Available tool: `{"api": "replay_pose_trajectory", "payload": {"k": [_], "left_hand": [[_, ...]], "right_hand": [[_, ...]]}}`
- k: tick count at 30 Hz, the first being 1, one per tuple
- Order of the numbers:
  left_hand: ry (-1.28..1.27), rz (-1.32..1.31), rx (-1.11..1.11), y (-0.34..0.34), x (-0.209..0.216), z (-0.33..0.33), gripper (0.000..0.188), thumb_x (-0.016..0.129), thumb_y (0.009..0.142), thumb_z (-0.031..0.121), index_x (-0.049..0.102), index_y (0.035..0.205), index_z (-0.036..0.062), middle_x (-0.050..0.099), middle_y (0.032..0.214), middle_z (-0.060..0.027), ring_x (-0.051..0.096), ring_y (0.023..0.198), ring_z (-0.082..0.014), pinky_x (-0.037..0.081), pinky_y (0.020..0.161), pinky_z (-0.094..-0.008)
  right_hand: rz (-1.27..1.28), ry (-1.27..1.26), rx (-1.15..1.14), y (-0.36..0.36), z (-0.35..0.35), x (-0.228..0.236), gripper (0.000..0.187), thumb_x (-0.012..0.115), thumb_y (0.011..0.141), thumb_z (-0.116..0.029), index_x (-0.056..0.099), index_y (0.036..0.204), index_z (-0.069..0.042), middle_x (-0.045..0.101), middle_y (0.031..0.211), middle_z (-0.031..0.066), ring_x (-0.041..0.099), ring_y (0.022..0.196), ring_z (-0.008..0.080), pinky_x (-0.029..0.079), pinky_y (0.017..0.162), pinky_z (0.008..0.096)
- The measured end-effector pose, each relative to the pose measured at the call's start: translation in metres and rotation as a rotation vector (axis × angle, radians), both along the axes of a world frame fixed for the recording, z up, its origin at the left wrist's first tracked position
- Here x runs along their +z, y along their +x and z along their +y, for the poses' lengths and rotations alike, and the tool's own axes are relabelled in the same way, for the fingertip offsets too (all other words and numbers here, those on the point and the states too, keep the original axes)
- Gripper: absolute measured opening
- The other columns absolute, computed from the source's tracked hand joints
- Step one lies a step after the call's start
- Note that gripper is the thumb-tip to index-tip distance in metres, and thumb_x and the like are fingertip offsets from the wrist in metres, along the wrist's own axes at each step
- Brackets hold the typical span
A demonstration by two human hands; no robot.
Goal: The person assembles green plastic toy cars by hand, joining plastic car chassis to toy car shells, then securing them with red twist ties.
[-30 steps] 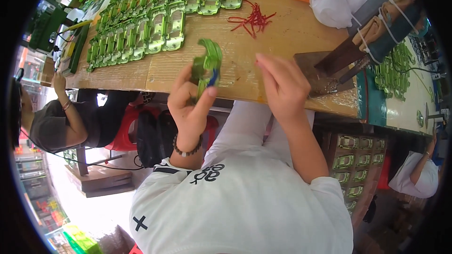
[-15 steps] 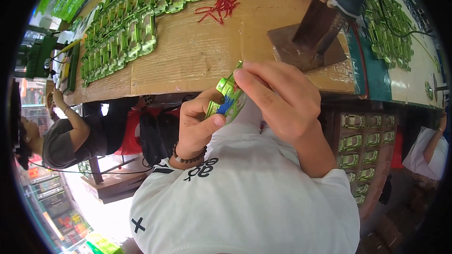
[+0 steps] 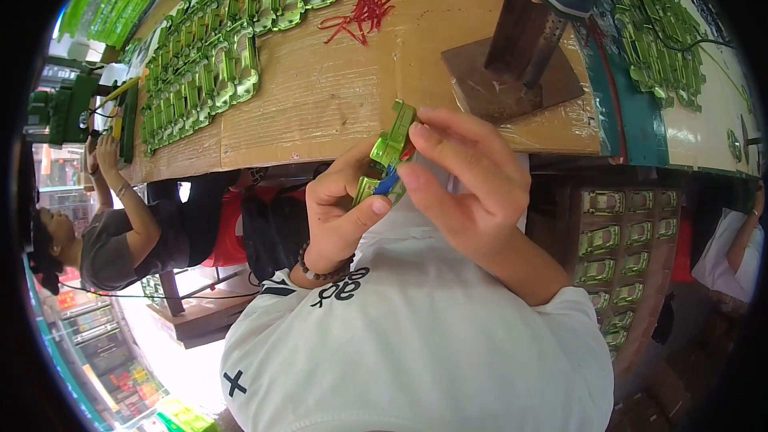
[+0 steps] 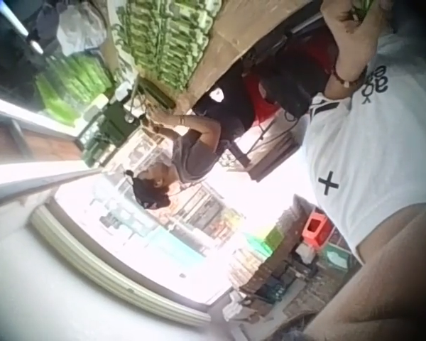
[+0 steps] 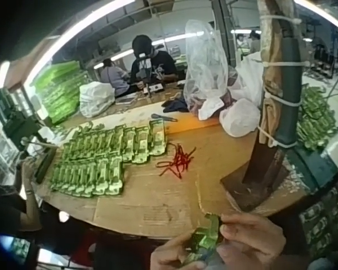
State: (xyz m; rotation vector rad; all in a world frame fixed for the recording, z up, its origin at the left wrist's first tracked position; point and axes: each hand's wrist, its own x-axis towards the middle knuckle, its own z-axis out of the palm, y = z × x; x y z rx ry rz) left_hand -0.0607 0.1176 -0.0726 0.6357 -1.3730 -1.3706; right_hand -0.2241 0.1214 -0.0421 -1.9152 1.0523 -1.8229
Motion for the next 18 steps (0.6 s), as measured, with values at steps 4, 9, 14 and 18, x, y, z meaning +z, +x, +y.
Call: {"api": "replay_pose_trajectory", "payload": {"k": [4,9,14,18], "left_hand": [[-0.129,-0.079,0.066,0.0024,-0.0029,-0.0025,0.028,0.071,0.069,0.008,0.045,0.06,0.0008,0.051,0.111,-0.0253,0.055,0.084,-0.0198,0.041,0.072,-0.026],[-0.141,-0.134,0.065,0.0088,-0.0025,-0.0024,0.03,0.072,0.068,0.009,0.045,0.059,0.0007,0.05,0.112,-0.0258,0.055,0.079,-0.019,0.042,0.069,-0.0253],[-0.145,-0.037,0.034,0.0058,-0.0029,-0.0018,0.03,0.072,0.069,0.009,0.045,0.06,0.0002,0.05,0.112,-0.0258,0.053,0.082,-0.0181,0.041,0.072,-0.0269],[-0.043,0.009,-0.028,0.0052,-0.0076,-0.002,0.029,0.071,0.07,0.008,0.045,0.06,0.0,0.05,0.112,-0.0253,0.052,0.086,-0.0192,0.04,0.076,-0.0282]], "right_hand": [[-0.201,0.187,0.138,-0.0004,-0.0036,-0.0034,0.025,0.067,0.068,0.004,0.062,0.093,0.004,0.058,0.101,0.018,0.059,0.088,0.0218,0.048,0.074,0.0272],[-0.353,0.286,0.31,-0.0012,-0.0018,-0.0073,0.029,0.068,0.068,0.004,0.06,0.096,0.005,0.057,0.104,0.019,0.056,0.098,0.0232,0.047,0.078,0.0298],[0.053,0.06,0.127,-0.0021,-0.0002,-0.007,0.043,0.074,0.064,-0.006,0.057,0.103,0.003,0.055,0.108,0.0218,0.057,0.098,0.0276,0.047,0.077,0.0316],[0.101,0.036,0.045,0.0029,-0.0019,-0.0041,0.046,0.076,0.062,-0.011,0.057,0.102,0.002,0.056,0.107,0.0219,0.058,0.094,0.0294,0.048,0.076,0.032]]}}
